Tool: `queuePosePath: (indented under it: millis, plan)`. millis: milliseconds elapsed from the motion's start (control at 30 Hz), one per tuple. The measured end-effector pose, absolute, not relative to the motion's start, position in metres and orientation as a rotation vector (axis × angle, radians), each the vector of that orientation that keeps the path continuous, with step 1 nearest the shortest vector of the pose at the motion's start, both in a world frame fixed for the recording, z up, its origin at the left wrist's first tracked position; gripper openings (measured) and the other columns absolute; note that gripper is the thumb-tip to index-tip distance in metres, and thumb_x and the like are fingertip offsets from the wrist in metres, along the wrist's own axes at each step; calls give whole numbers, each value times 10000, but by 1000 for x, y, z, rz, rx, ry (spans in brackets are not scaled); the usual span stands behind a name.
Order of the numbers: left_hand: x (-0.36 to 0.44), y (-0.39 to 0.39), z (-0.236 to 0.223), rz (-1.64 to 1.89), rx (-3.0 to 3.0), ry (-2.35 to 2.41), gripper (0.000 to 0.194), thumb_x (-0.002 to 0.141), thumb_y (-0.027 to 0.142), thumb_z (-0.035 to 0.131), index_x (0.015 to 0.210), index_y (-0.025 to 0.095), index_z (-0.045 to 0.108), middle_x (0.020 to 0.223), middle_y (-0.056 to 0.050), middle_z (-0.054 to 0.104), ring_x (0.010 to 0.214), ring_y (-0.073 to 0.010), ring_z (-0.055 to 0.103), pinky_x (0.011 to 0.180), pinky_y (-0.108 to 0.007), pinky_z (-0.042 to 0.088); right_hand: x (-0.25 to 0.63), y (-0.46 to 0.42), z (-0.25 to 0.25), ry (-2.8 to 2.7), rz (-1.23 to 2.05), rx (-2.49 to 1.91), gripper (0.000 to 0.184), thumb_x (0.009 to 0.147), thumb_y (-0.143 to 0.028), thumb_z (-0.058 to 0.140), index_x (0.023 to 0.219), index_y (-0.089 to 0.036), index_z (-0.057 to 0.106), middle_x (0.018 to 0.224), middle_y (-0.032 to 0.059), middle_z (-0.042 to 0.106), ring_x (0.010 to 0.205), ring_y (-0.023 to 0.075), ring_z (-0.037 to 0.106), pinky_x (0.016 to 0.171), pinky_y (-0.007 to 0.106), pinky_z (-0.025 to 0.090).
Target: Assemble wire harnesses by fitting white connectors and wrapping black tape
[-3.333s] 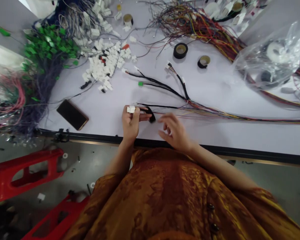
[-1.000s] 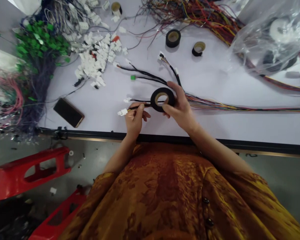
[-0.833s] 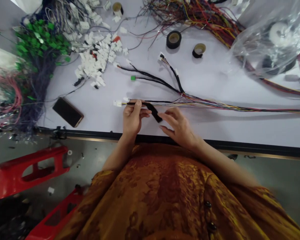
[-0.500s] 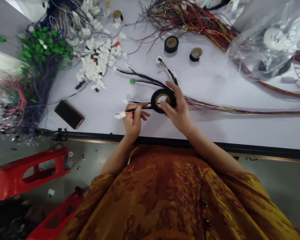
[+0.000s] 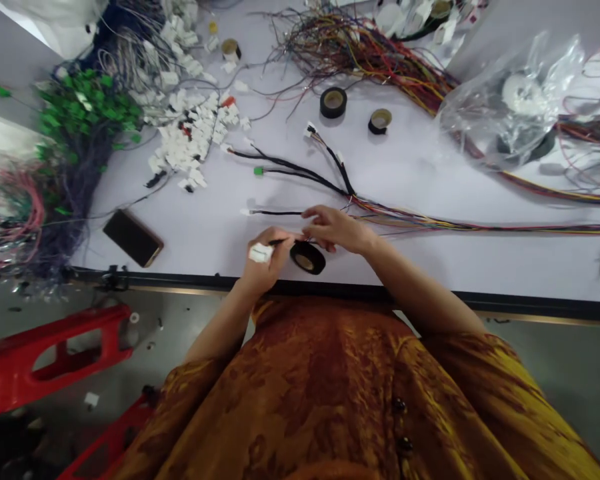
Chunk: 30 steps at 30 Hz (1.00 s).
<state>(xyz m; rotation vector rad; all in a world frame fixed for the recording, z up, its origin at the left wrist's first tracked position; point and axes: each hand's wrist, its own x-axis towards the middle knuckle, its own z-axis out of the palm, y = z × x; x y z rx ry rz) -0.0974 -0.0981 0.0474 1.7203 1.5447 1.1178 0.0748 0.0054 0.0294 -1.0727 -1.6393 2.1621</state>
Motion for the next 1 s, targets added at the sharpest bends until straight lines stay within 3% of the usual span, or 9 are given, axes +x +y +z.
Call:
queuePosePath:
  millis: [100, 200, 333, 433, 533, 733, 900, 1000]
  plan:
    - [-98, -96, 45, 1162, 1365, 1556, 294, 990, 431, 528, 887, 187, 654, 875, -52, 765, 490, -86, 619, 469, -218, 471, 86, -10, 30, -2018, 1786, -1035, 534, 724, -281, 800, 1186, -177, 553, 965, 50, 690, 637, 111, 580, 550, 237, 446]
    - [-95, -96, 48, 1209, 1259, 1521, 266, 974, 445, 554, 932, 200, 648, 930, -54, 769, 613, -127, 702, 552, -240, 555, 86, -19, 33, -2112, 1387, -1228, 560, 709, -242, 814, 1202, -170, 558, 936, 54, 693, 802, 172, 629, 650, 259, 446]
    - [-90, -102, 50, 1136, 1545, 1502, 207, 937, 396, 629, 879, 220, 720, 932, -62, 775, 883, -173, 742, 830, -294, 602, 74, -8, 34, -1713, 1886, -1133, 589, 775, -320, 756, 1275, -171, 482, 809, -6, 671, 563, 106, 550, 505, 231, 410]
    - [-87, -106, 41, 1238, 1458, 1510, 203, 930, 396, 640, 888, 210, 707, 958, -68, 785, 872, -172, 754, 811, -301, 614, 71, 3, 32, -1213, 2062, -1180, 441, 856, -353, 637, 1229, -173, 488, 636, -75, 551, 387, 58, 374, 367, 206, 286]
    - [-87, -103, 24, 1454, 1033, 1553, 266, 938, 439, 617, 887, 179, 648, 977, -80, 781, 803, -168, 766, 692, -273, 623, 79, 6, 28, -976, 1983, -1236, 356, 837, -263, 559, 1185, -194, 518, 606, -92, 493, 366, 44, 336, 339, 185, 218]
    - [-84, -81, 4, 1283, 946, 1347, 376, 784, 467, 781, 1009, 181, 687, 1166, -111, 726, 710, -139, 737, 525, -214, 575, 106, -10, 19, -1086, 1844, -1242, 440, 812, -285, 529, 1242, -244, 442, 840, -47, 592, 388, 41, 382, 344, 204, 308]
    - [-70, -72, 11, 1369, 847, 1454, 357, 884, 512, 663, 915, 159, 710, 934, -83, 771, 396, -43, 561, 338, -160, 373, 122, -57, 17, -1769, 1274, -1202, 474, 878, -292, 554, 1347, -263, 488, 971, 77, 620, 653, 153, 569, 567, 304, 529]
    - [-66, -77, 25, 1382, 759, 1451, 379, 896, 541, 637, 918, 170, 715, 898, -78, 776, 464, -75, 625, 410, -177, 462, 127, -70, 24, -2039, 1052, -1088, 304, 894, -301, 553, 1185, -248, 624, 1017, 108, 614, 746, 180, 582, 660, 342, 548]
